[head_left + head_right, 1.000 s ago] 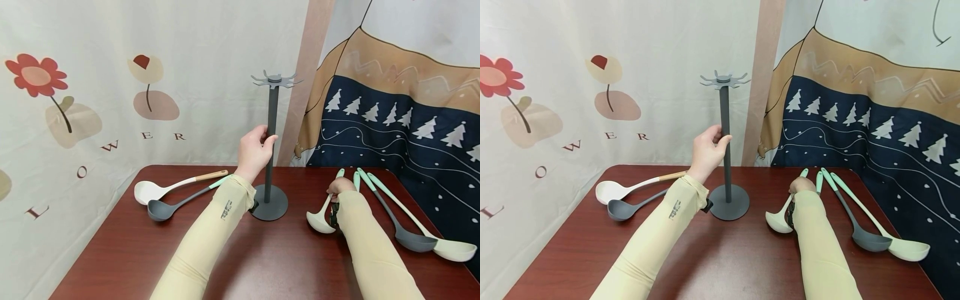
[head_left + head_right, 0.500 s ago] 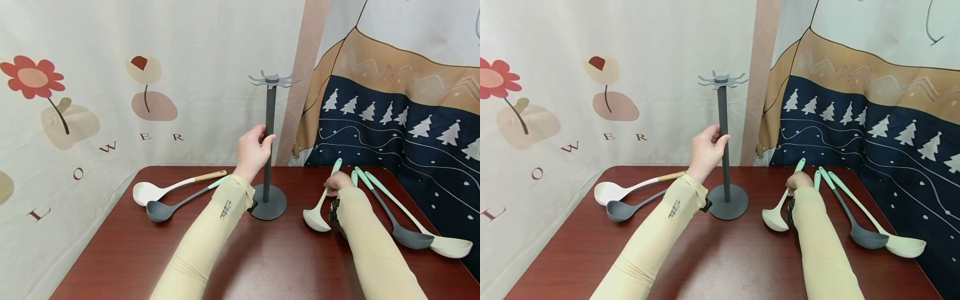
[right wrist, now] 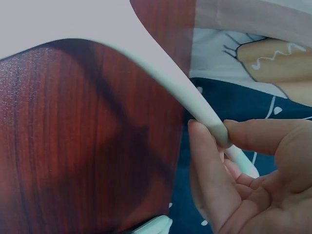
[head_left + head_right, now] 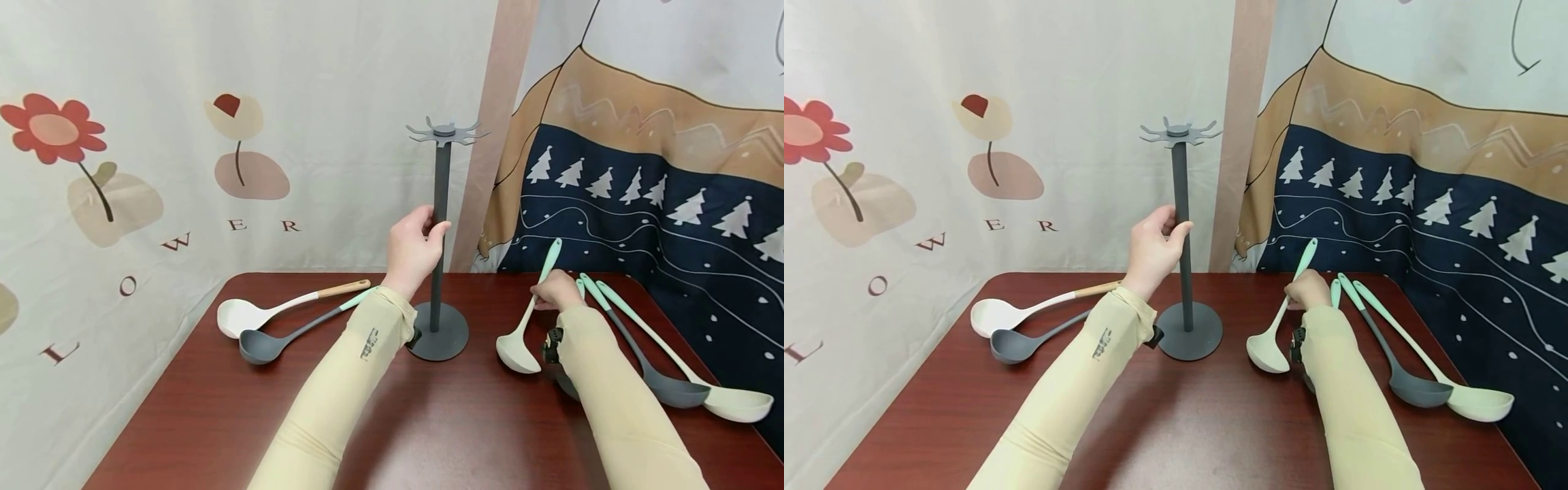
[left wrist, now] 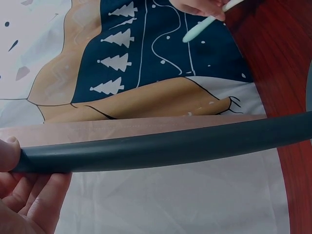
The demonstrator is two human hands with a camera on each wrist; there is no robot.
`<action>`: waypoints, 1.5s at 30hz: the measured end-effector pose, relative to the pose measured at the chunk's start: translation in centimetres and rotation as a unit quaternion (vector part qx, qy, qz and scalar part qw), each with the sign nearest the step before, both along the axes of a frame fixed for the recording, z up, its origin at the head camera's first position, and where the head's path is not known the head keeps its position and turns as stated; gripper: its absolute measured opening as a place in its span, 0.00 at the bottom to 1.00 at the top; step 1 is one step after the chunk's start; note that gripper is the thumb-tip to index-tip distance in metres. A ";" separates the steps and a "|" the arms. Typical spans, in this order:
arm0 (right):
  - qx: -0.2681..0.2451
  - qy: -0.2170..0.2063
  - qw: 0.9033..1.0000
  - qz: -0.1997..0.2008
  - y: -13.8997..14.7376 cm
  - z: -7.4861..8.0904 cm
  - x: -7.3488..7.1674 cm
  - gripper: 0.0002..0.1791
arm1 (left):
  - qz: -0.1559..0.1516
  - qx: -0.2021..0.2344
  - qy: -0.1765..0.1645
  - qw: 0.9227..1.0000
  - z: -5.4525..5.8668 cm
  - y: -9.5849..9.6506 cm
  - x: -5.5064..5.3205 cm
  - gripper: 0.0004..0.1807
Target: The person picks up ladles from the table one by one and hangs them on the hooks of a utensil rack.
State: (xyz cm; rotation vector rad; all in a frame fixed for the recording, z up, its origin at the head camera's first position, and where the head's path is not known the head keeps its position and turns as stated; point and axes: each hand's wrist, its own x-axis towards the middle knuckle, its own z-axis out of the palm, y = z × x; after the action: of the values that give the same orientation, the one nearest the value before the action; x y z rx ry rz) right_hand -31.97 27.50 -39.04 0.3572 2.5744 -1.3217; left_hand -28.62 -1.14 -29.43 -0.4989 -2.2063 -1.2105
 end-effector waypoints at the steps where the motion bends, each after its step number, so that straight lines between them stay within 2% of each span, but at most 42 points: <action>1: 0.001 0.005 1.000 0.002 -0.1 0.1 0.0 0.08 | 0.000 0.000 0.000 1.000 0.0 0.0 0.0 0.07; 9: 0.038 0.084 0.995 0.029 -0.6 1.6 -0.1 0.10 | 0.000 0.001 0.005 1.000 -0.1 0.0 -0.1 0.06; 17: 0.090 0.159 0.982 0.038 -1.4 2.8 0.7 0.12 | 0.001 0.000 0.009 1.000 -0.1 0.0 -0.2 0.06; 22: 0.092 0.201 0.975 0.035 -1.9 3.0 1.3 0.13 | 0.001 -0.003 0.014 1.000 0.0 0.0 -0.1 0.07; 29: 0.110 0.260 0.958 0.039 -2.3 3.4 2.0 0.16 | -0.003 0.001 0.019 1.000 -0.2 0.0 -0.2 0.07; 45: 0.090 0.334 0.938 0.022 -3.0 4.2 2.5 0.16 | 0.000 0.000 0.013 1.000 -0.1 0.1 -0.1 0.06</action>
State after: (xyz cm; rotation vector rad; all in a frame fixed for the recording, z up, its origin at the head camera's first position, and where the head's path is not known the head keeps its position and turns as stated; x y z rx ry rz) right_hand -29.51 24.49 -34.89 -0.1650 3.2403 -1.3682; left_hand -28.76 -1.09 -29.50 -0.5116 -2.1838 -1.1965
